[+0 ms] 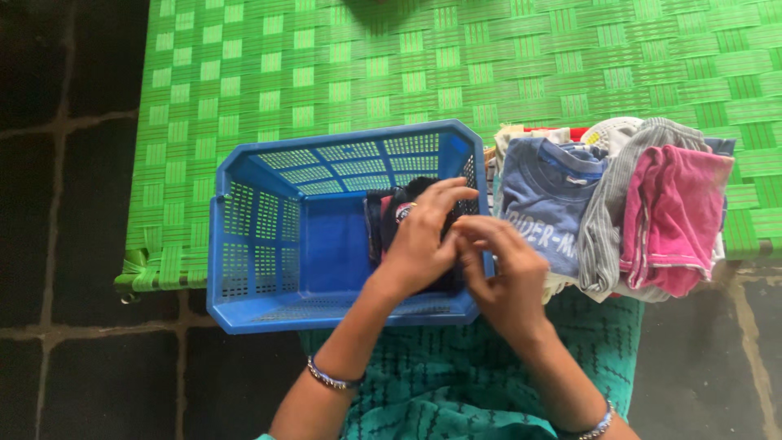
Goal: The person organizes folded garments into a blue plastic basket by placing items inside and stacking them one by one.
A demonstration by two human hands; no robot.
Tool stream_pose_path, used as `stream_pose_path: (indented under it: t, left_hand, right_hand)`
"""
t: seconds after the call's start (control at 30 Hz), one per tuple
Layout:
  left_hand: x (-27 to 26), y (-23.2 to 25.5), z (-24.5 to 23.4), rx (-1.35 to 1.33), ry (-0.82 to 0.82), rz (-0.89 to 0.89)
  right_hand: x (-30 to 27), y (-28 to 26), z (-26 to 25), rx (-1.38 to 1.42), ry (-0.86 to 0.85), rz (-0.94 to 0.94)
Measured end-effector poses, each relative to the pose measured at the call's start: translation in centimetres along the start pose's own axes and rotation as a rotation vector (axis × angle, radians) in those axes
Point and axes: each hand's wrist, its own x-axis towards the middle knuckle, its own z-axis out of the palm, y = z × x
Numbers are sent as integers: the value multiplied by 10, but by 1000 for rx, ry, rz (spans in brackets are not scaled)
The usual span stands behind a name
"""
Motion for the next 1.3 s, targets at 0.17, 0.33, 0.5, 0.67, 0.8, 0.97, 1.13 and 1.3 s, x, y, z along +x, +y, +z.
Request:
stream_pose_path:
  t: [0.17, 0.33, 0.5, 0.67, 0.8, 0.97, 1.13, 1.3]
  left_hand:
    - [3, 50, 25, -276, 58, 61]
    - [7, 71, 54, -541, -76, -21]
    - [2, 66, 70, -665, -195, -74]
    - [0, 54, 77, -798, -251, -142]
    - [-1, 49, 80, -814, -253, -166]
    - [-1, 49, 86, -802, -222, -229]
    - [-1, 49, 88, -751, -202, -240]
    - [-1, 49, 90, -762, -187, -262]
  right_hand:
    - [1, 8, -48, -256, 196, -18]
    - [-4, 52, -93, -478, 306, -23]
    - [-16, 96, -125, -645, 318, 122]
    - [-20, 108, -123, -551, 235, 193]
    - [-21, 111, -119, -564, 260, 185]
    - [-21, 118, -123, -494, 289, 221]
    - [-21, 115, -127, -514, 319, 202]
    - [-18, 109, -125, -511, 334, 194]
